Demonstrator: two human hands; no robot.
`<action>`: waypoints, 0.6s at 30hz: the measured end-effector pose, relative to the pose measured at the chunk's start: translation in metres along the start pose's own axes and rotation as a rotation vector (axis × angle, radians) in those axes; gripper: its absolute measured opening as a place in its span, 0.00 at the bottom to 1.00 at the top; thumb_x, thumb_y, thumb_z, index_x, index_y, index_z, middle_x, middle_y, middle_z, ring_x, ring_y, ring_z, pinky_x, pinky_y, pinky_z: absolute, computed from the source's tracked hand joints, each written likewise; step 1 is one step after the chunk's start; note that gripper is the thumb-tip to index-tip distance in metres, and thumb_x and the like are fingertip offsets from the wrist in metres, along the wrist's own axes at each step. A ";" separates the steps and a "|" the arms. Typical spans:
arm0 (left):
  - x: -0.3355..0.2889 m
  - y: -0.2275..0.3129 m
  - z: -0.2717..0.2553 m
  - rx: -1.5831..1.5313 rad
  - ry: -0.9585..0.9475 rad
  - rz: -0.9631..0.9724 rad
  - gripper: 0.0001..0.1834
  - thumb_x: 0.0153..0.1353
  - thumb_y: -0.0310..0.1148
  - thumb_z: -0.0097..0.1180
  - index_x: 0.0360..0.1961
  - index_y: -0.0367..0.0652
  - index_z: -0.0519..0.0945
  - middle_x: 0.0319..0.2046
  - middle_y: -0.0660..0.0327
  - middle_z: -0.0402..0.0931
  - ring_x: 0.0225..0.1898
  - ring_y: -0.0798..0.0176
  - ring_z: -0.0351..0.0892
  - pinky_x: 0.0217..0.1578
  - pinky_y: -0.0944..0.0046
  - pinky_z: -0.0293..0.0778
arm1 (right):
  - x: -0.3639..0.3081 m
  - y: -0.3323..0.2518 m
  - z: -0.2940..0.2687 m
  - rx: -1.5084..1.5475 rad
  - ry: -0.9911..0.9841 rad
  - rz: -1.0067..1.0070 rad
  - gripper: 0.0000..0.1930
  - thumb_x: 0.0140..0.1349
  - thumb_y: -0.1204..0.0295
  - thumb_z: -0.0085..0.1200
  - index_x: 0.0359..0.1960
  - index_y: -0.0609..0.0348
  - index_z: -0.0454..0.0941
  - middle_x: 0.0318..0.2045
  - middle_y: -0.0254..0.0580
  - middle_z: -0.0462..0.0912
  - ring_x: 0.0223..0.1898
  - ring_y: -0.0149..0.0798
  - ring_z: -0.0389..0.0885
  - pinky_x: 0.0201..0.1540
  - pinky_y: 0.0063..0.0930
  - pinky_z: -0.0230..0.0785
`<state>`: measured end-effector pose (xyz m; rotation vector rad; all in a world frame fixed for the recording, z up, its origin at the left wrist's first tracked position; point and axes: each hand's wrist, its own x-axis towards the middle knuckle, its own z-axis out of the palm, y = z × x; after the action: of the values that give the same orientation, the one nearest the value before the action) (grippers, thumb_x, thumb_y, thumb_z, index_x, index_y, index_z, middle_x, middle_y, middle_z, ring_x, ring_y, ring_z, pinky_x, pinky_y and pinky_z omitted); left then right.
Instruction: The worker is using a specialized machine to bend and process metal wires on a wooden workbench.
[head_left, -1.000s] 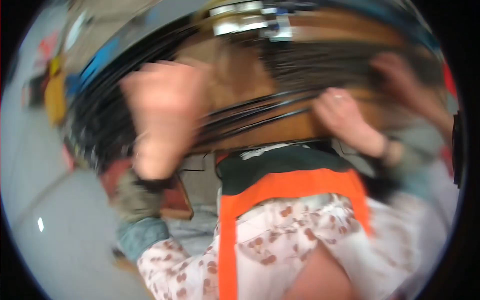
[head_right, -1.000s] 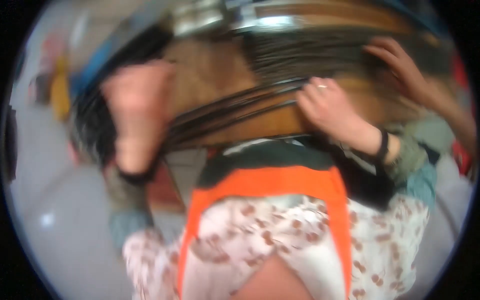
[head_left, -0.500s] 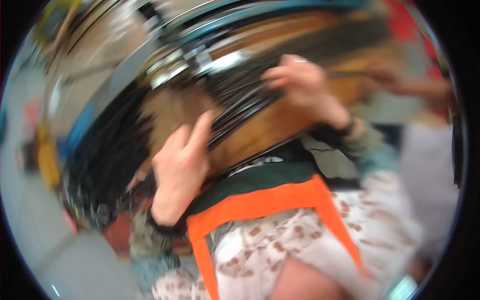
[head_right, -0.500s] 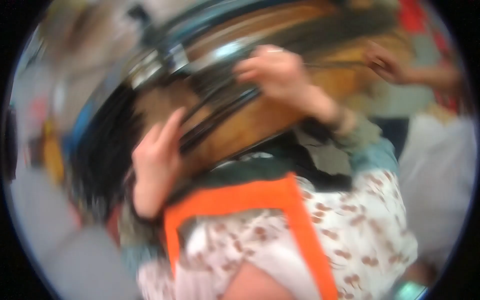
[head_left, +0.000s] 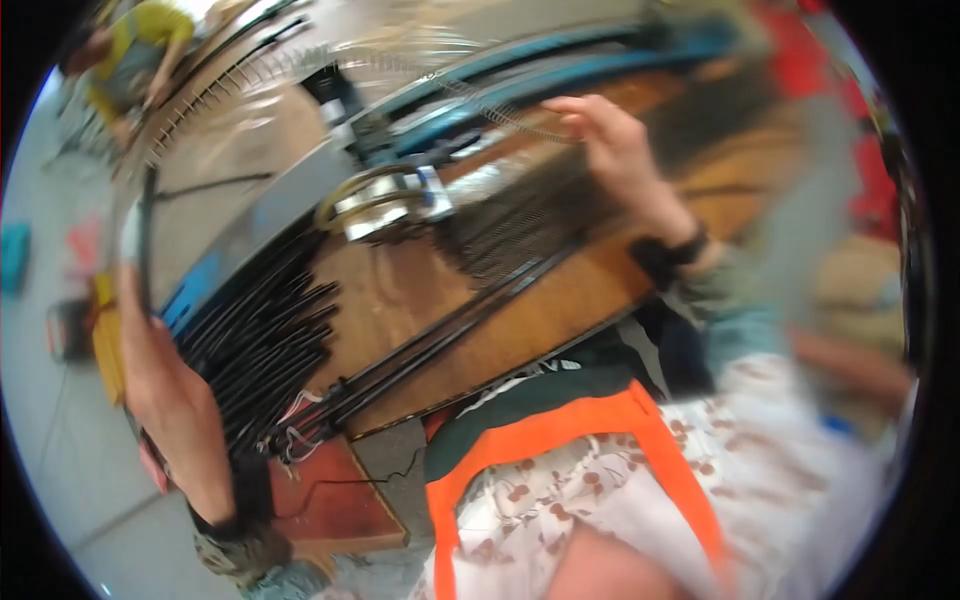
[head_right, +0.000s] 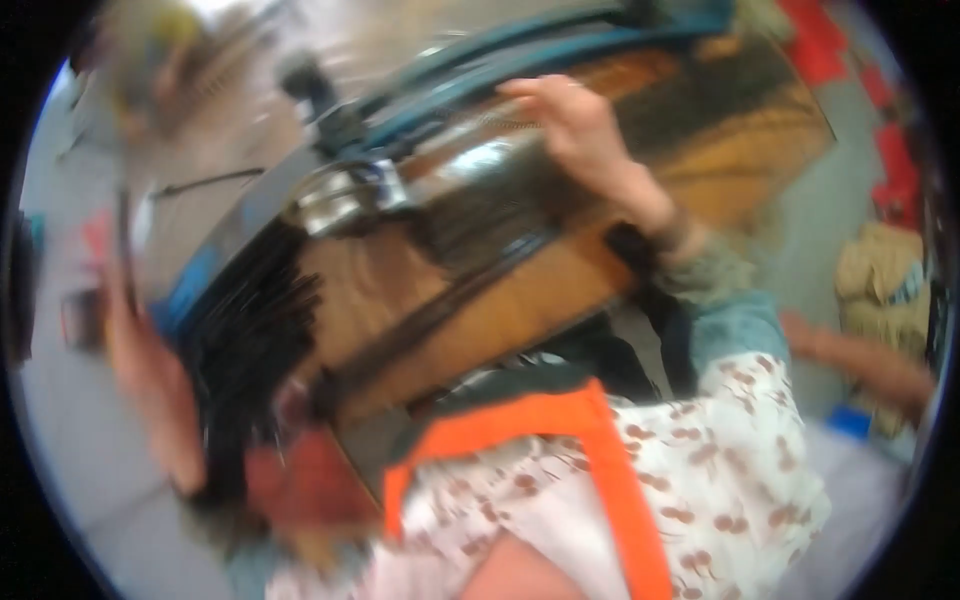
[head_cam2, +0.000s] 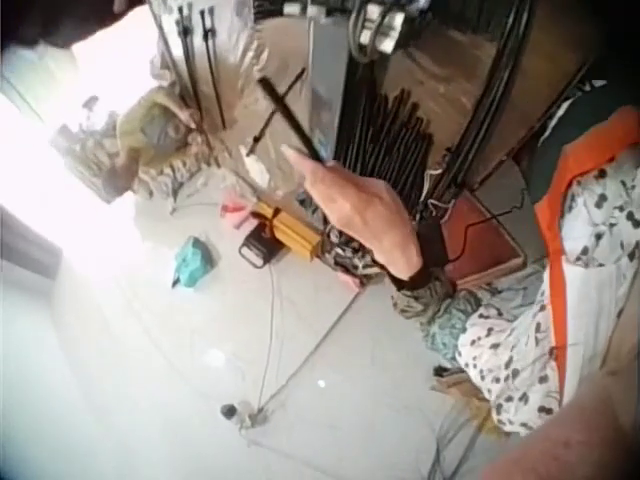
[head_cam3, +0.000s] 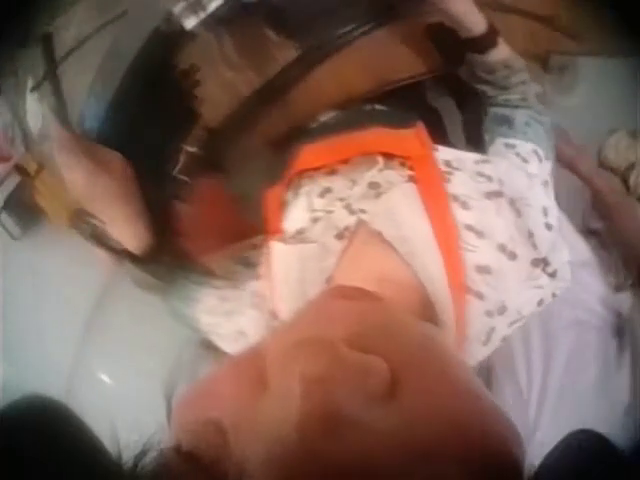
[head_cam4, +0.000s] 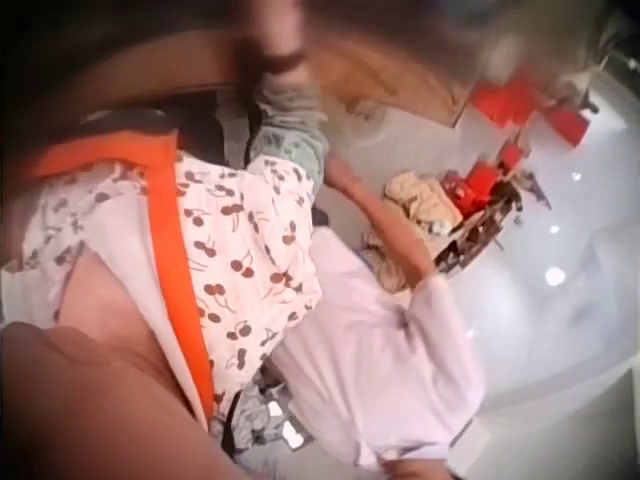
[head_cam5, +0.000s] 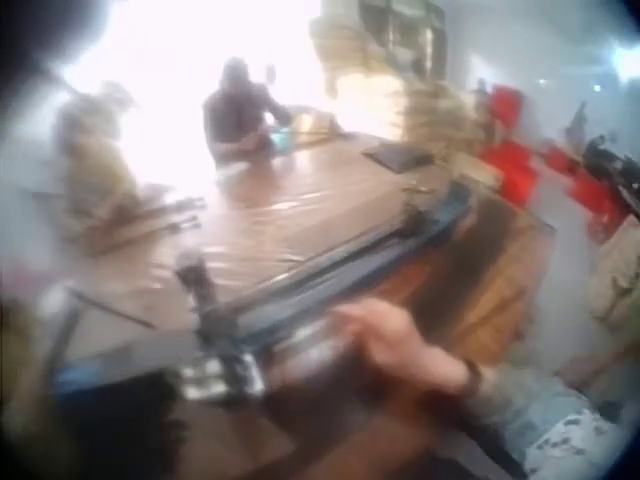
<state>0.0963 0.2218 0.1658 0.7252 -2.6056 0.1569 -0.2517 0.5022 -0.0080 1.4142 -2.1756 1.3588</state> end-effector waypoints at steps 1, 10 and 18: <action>0.012 -0.013 -0.008 0.045 0.040 -0.027 0.26 0.67 0.16 0.42 0.66 0.40 0.67 0.57 0.45 0.75 0.54 0.46 0.77 0.52 0.58 0.71 | 0.003 0.013 0.000 0.002 -0.040 0.095 0.11 0.68 0.77 0.52 0.50 0.60 0.80 0.37 0.35 0.83 0.36 0.29 0.78 0.40 0.22 0.72; 0.005 -0.054 -0.019 0.040 0.147 0.129 0.18 0.66 0.19 0.51 0.55 0.45 0.78 0.34 0.49 0.77 0.34 0.48 0.77 0.37 0.59 0.73 | 0.139 -0.084 0.097 0.722 -0.213 -0.013 0.20 0.76 0.58 0.43 0.53 0.61 0.78 0.32 0.32 0.80 0.36 0.23 0.76 0.39 0.19 0.70; -0.009 -0.103 -0.024 0.038 0.236 0.012 0.21 0.68 0.20 0.49 0.61 0.44 0.75 0.40 0.51 0.79 0.39 0.51 0.78 0.43 0.61 0.73 | 0.121 -0.034 0.107 0.131 -0.326 -0.256 0.10 0.70 0.69 0.53 0.46 0.61 0.81 0.27 0.33 0.79 0.31 0.26 0.78 0.37 0.24 0.73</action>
<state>0.1650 0.1432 0.1828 0.6618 -2.3880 0.2795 -0.2563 0.3406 0.0253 2.0091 -2.0194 1.2706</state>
